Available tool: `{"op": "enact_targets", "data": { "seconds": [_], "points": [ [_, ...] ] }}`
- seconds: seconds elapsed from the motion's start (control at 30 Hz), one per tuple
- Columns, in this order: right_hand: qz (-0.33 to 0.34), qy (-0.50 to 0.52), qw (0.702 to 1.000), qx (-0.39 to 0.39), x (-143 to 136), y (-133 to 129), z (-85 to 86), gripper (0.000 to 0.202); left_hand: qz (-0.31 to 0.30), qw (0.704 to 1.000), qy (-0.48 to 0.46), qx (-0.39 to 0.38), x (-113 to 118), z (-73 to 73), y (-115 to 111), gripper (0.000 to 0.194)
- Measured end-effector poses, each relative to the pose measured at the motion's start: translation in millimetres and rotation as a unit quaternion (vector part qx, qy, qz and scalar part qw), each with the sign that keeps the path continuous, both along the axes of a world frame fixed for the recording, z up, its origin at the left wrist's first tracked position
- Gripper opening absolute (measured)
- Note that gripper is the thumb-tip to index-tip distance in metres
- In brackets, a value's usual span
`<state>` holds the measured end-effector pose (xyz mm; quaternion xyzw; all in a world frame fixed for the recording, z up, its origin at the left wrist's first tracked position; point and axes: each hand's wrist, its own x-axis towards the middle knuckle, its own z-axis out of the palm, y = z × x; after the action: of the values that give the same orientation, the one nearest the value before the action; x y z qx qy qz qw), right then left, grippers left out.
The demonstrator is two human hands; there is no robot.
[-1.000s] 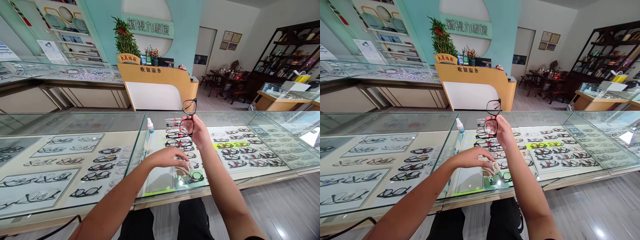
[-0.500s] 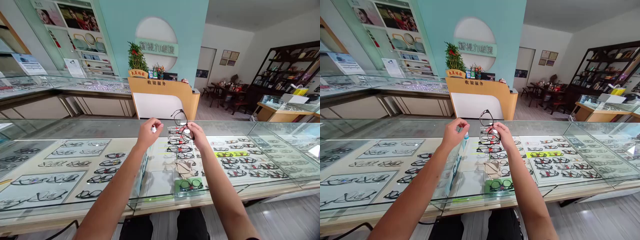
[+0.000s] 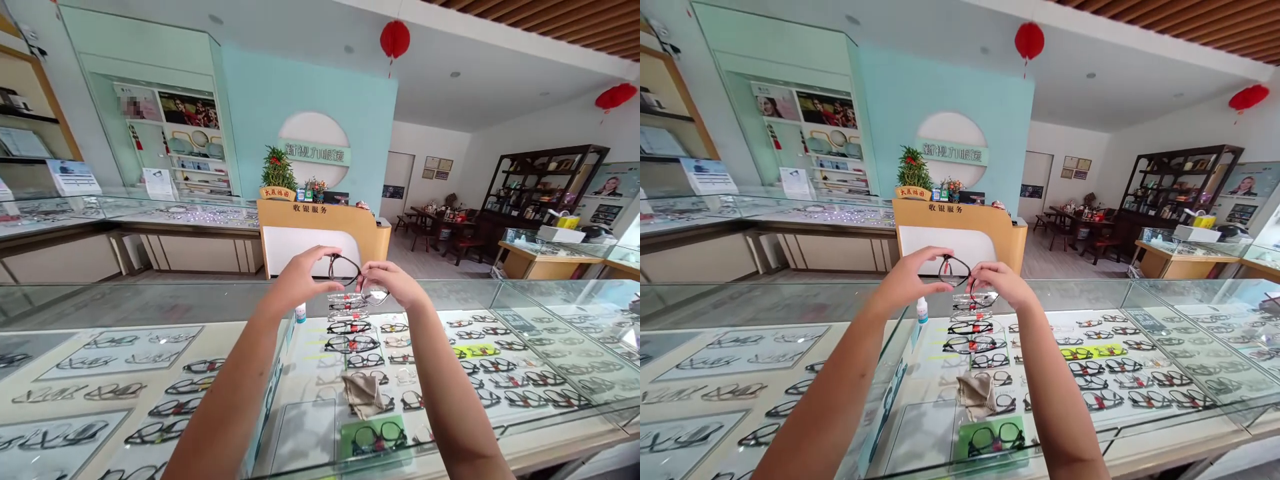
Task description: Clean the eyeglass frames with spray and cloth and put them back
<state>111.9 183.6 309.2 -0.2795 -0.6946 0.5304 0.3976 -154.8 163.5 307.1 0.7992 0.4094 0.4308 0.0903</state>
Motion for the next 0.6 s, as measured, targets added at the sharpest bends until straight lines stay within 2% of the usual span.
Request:
{"op": "enact_targets", "data": {
  "seconds": [0.07, 0.1, 0.17, 0.23, 0.37, 0.47, 0.6],
  "points": [
    [-0.017, -0.023, 0.999, 0.037, 5, -4, 1.9, 0.032, 0.020, 1.000, -0.008, 0.022, 1, -3.1, -1, 0.074],
    [-0.048, -0.029, 0.996, 0.066, 7, -6, 2.0, 0.035, 0.031, 0.999, -0.019, 0.041, 0, -3.5, 0, 0.074],
    [-0.139, -0.027, 0.980, 0.142, 12, -11, 0.7, 0.039, 0.061, 0.992, -0.055, 0.093, -2, -3.0, 3, 0.073],
    [-0.216, -0.026, 0.950, 0.224, 12, -16, -1.8, 0.050, 0.096, 0.979, -0.096, 0.149, -3, -2.7, 6, 0.073],
    [-0.240, -0.044, 0.904, 0.352, -1, -16, -6.9, 0.081, 0.130, 0.952, -0.151, 0.234, 0, -6.0, 10, 0.078],
    [-0.272, -0.014, 0.880, 0.388, -12, -9, -10.7, 0.082, 0.126, 0.935, -0.180, 0.279, 7, -10.6, 13, 0.080],
    [-0.312, 0.041, 0.872, 0.375, -19, -3, -15.1, 0.075, 0.136, 0.928, -0.205, 0.279, 14, -16.2, 13, 0.074]
  ]
}}
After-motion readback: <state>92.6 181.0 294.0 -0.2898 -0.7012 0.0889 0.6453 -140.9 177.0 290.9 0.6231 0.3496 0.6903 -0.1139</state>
